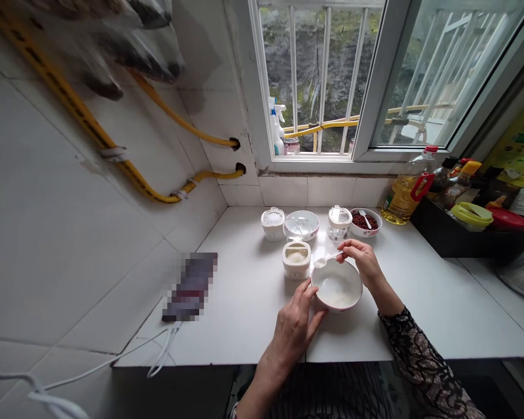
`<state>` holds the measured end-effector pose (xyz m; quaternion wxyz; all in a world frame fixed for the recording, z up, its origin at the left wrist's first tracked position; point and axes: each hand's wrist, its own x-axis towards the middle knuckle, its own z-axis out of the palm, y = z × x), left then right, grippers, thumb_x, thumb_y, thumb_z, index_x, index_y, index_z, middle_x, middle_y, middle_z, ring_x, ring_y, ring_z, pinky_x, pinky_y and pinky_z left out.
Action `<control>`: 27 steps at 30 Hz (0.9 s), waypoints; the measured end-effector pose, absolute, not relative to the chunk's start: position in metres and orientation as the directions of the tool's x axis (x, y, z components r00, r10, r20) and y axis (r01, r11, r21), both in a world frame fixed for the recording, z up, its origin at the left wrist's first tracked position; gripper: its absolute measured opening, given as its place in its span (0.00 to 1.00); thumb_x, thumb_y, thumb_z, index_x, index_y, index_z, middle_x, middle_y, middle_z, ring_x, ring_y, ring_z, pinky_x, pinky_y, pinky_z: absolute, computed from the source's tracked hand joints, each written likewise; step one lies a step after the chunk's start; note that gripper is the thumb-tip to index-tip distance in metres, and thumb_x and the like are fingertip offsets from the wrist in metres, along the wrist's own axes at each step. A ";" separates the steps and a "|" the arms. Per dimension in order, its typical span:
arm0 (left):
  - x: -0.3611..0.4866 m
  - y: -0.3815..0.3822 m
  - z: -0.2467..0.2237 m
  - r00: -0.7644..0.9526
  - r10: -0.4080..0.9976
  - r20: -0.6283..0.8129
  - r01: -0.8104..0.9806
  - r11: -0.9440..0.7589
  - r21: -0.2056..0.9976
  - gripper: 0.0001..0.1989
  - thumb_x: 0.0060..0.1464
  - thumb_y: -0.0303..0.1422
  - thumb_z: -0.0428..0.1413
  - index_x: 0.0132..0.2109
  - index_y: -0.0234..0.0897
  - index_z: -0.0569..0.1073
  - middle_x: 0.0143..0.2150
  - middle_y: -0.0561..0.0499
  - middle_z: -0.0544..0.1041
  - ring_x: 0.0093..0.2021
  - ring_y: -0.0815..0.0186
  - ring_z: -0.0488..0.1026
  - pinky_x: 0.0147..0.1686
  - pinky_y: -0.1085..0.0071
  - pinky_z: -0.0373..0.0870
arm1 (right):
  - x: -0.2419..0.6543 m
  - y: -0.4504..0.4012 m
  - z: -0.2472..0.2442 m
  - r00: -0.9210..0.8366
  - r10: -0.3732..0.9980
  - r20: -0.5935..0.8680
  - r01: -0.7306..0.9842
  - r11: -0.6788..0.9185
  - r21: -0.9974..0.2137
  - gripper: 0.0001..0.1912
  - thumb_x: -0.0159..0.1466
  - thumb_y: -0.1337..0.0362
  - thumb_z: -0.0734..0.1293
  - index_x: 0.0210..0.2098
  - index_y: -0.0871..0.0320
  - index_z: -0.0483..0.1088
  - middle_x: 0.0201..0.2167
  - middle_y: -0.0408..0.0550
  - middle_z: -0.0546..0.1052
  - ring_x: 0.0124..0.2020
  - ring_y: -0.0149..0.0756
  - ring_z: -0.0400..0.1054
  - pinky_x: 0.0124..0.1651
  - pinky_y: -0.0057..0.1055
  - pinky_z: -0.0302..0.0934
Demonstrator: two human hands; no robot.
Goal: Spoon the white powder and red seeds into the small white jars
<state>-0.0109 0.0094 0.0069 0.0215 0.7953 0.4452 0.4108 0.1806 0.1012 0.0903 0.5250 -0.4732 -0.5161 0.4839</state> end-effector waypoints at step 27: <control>-0.012 0.010 0.007 0.273 0.711 0.648 0.688 -0.615 0.386 0.17 0.63 0.31 0.54 0.58 0.36 0.63 0.57 0.35 0.74 0.49 0.56 0.80 0.42 0.65 0.81 | 0.188 0.092 0.076 -0.392 0.757 0.523 0.549 0.649 -0.527 0.10 0.59 0.73 0.61 0.29 0.55 0.71 0.24 0.43 0.79 0.29 0.38 0.70 0.54 0.47 0.61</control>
